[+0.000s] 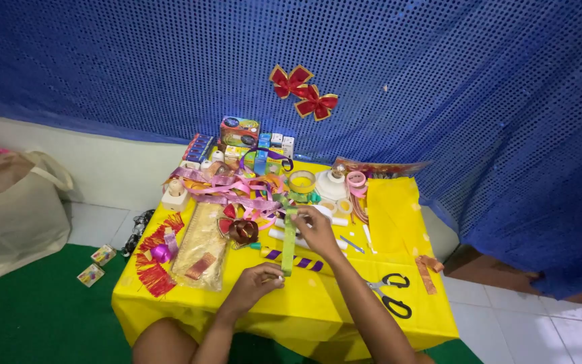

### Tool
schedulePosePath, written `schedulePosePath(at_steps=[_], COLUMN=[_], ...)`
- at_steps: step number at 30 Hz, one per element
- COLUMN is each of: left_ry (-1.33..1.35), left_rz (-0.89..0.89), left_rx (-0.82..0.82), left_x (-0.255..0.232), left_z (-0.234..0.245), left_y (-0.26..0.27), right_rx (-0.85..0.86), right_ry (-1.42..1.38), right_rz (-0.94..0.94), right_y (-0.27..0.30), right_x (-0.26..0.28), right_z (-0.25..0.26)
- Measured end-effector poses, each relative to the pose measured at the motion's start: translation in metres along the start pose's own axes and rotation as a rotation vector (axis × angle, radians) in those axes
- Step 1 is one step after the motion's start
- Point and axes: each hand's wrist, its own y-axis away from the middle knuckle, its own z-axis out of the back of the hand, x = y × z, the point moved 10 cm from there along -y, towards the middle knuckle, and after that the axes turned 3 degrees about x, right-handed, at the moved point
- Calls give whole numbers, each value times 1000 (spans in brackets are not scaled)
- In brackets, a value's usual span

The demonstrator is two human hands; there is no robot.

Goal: The person is applying double-sided tape to various ribbons and paper strips as part of a handicraft project.

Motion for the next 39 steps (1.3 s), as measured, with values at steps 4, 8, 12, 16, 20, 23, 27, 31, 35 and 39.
schedulePosePath(at_steps=[4, 8, 12, 16, 20, 23, 27, 31, 35, 39], left_ry=[104, 267, 214, 292, 365, 326, 278, 275, 342, 342], left_rz=[-66, -226, -462, -559, -624, -636, -632, -619, -635, -598], left_rx=[-58, -2, 89, 205, 378, 419, 433, 457, 408, 391], left_x=[3, -38, -113, -160, -197, -211, -226, -209, -189, -182], left_z=[5, -3, -26, -42, -69, -81, -97, -103, -97, -92], left_y=[-8, -30, -50, -75, -84, -94, -101, -119, -133, -132], right_rx=[219, 104, 229, 296, 157, 41, -93, -123, -144, -219], right_ry=[338, 453, 122, -51, -186, -222, -218, -182, -109, 28], right_rz=[225, 425, 553, 647, 742, 757, 767, 682, 717, 685], right_y=[10, 21, 23, 27, 28, 27, 28, 12, 2, 2], right_x=[28, 81, 119, 135, 135, 124, 116, 91, 82, 91], right_z=[5, 36, 48, 51, 71, 88, 111, 124, 131, 136])
